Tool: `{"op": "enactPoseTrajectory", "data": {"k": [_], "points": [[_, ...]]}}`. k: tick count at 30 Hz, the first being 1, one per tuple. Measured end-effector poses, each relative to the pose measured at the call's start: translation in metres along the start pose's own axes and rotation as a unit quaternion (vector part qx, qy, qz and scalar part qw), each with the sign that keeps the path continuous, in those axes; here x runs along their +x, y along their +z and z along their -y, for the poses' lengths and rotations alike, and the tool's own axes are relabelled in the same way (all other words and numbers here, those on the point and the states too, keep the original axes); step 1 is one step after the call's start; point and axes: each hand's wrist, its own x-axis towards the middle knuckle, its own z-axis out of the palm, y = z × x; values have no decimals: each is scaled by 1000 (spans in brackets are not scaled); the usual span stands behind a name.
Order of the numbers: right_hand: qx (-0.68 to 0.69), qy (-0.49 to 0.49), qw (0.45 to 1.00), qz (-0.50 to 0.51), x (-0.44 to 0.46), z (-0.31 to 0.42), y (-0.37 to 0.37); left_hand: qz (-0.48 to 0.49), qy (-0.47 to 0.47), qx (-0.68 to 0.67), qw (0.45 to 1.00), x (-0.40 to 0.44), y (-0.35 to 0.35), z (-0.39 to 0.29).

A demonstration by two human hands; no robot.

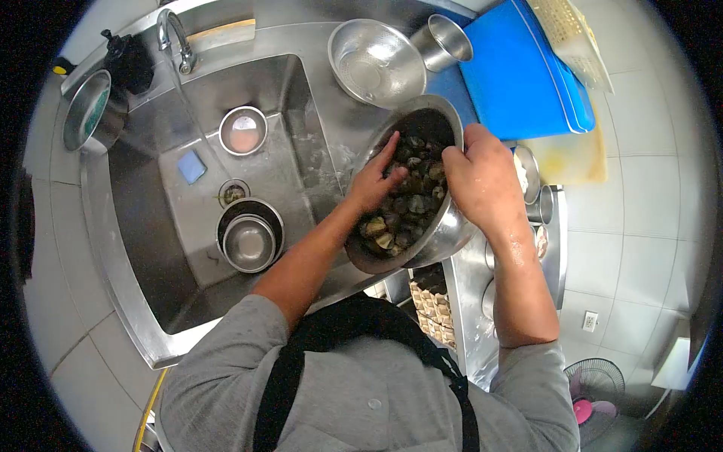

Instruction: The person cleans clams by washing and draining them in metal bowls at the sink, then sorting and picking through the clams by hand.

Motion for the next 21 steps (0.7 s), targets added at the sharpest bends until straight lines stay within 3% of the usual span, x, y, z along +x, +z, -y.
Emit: {"op": "enactPoseTrajectory", "data": {"k": [6, 11, 14, 15, 17, 21], "points": [[16, 0, 1000, -7, -1, -14, 3, -9, 24, 19, 999, -2, 1, 0], [111, 34, 992, -43, -24, -98, 16, 52, -3, 79, 995, -6, 12, -12], [322, 116, 937, -66, -60, -160, 23, 89, 32, 210, 973, -2, 28, -27], [332, 128, 931, -79, -71, -191, 33, 107, 40, 217, 969, -2, 35, -40], [464, 166, 864, -99, -91, -250, 57, 149, 23, 336, 930, 2, 52, -62], [477, 169, 854, -119, -114, -267, 66, 223, 48, 428, 874, 16, 72, -62]]}}
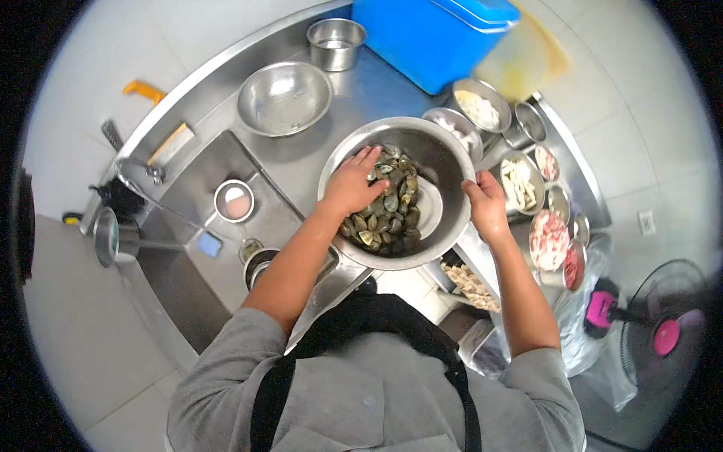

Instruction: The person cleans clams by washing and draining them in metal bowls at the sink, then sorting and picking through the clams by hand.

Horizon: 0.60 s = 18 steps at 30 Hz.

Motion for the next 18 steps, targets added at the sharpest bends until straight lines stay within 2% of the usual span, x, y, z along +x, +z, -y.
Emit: {"op": "enactPoseTrajectory", "data": {"k": [1, 5, 7, 8, 9, 10, 11, 12, 14, 16, 18], "points": [[55, 29, 998, -3, -2, -5, 0, 3, 12, 20, 1000, 3, 1, 0], [10, 31, 999, 15, -2, -31, -15, 25, 9, 90, 996, 0, -14, -11], [-76, 121, 985, 92, 0, -34, -23, 31, 0, 151, 988, -5, -15, -18], [-70, 119, 986, 94, -1, -30, -23, 35, -9, 203, 978, -7, -17, -20], [-236, 47, 967, 85, -3, -26, -19, 53, -23, 238, 970, -8, -18, -20], [-395, -30, 915, 73, -4, -19, -13, 50, -29, 241, 969, -10, -19, -19], [-384, -126, 915, -14, -8, -9, -3, 50, -36, 246, 967, -12, -20, -16], [-380, -130, 916, -10, -3, -1, 11, 53, -42, 252, 965, -14, -21, -13], [-320, -192, 925, 74, 20, 16, 41, 48, -52, 256, 964, -14, -20, -11], [-457, -111, 849, 241, 58, 10, 80, 46, -53, 257, 964, -13, -16, -10], [-504, -73, 809, 294, 88, -31, 115, 10, -52, 224, 973, -10, -15, -7]]}}
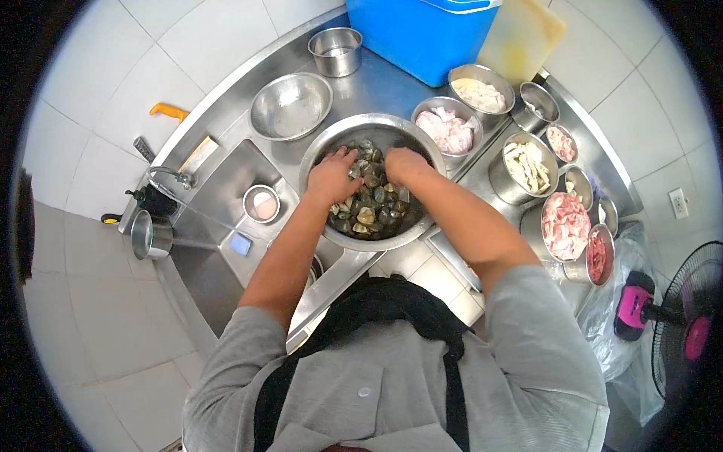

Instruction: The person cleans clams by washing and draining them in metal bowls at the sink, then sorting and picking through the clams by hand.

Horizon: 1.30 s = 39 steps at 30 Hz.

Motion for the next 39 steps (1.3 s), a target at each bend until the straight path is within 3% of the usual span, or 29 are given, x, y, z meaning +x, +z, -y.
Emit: {"op": "enactPoseTrajectory", "data": {"k": [1, 3, 4, 5, 6, 7, 9, 10, 11, 12, 14, 16, 18, 19, 20, 21, 23, 24, 26, 27, 28, 30, 31, 32, 33, 35, 36, 38, 39], "points": [[-1, 3, 1000, -1, 8, 3, 7, -1, 2, -1, 1000, -2, -4, 0], [-127, -28, 976, 172, 28, 14, 20, -109, 48, -77, 990, -13, -25, 4], [-60, 9, 997, 55, 28, 13, 39, -110, 46, -76, 990, -18, -35, 14], [8, 41, 997, -61, 27, 2, 58, -209, 25, -137, 968, -24, -46, 28], [-3, 32, 999, -31, 28, -6, 58, -307, -1, -193, 932, -30, -53, 48], [-14, 17, 1000, 0, 29, -7, 55, -356, -52, -271, 893, -33, -49, 85], [-10, 32, 999, 26, 9, 10, 26, -372, -279, -382, 799, -59, -34, 170], [-25, 52, 997, 42, 5, 15, 19, -427, -325, -297, 790, -76, -1, 239], [-25, 50, 998, 43, -1, 24, 11, -428, -432, -222, 762, -97, 25, 299], [0, 77, 997, 1, -9, 27, 5, -438, -472, -302, 703, -122, 56, 370], [29, 120, 992, -34, -11, 26, 9, -481, -517, -585, 399, -135, 7, 364], [173, 20, 973, -152, -12, 11, 22, -385, -361, -709, 467, -157, 33, 436], [452, 156, 877, -45, -12, 21, 11, -443, -326, -496, 672, -150, 32, 476], [556, 136, 817, -70, -8, 16, 14, -450, -357, -357, 736, -132, -3, 435], [651, 110, 745, -97, -6, 12, 20, -445, -360, -289, 767, -121, -18, 414], [652, 126, 740, -109, -10, 16, 14, -440, -364, -218, 791, -110, -33, 394], [782, 146, 595, -118, -25, 22, -2, -285, -305, -146, 897, -97, -12, 412], [784, 155, 588, -126, -31, 14, 3, -277, -295, -148, 902, -93, 4, 412], [603, 125, 758, -214, -37, 4, 16, -148, -282, 77, 945, -87, 18, 415], [556, 123, 794, -213, -47, 2, 17, -136, -305, 98, 937, -76, -4, 382], [562, 125, 789, -212, -55, 4, 17, -203, -315, 39, 926, -57, -7, 365], [652, 41, 724, -223, -67, 5, 20, -312, -329, -73, 888, -9, -12, 308], [626, 23, 744, -230, -62, -1, 29, -352, -330, -126, 867, 17, -20, 271], [630, 27, 740, -235, -65, 0, 26, -246, -392, -302, 833, 45, -16, 260], [681, 62, 696, -217, -69, 6, 19, -126, -436, -461, 762, 67, -3, 250], [794, 116, 573, -168, -84, 10, -6, -146, -391, -584, 697, 91, 48, 234], [798, 116, 565, -177, -94, 7, -11, -162, -376, -607, 681, 92, 63, 228], [886, 32, 427, -179, -126, -12, -15, -181, -373, -585, 697, 75, 77, 230], [893, 16, 410, -186, -156, -21, -16, -180, -374, -564, 714, 66, 83, 232]]}}
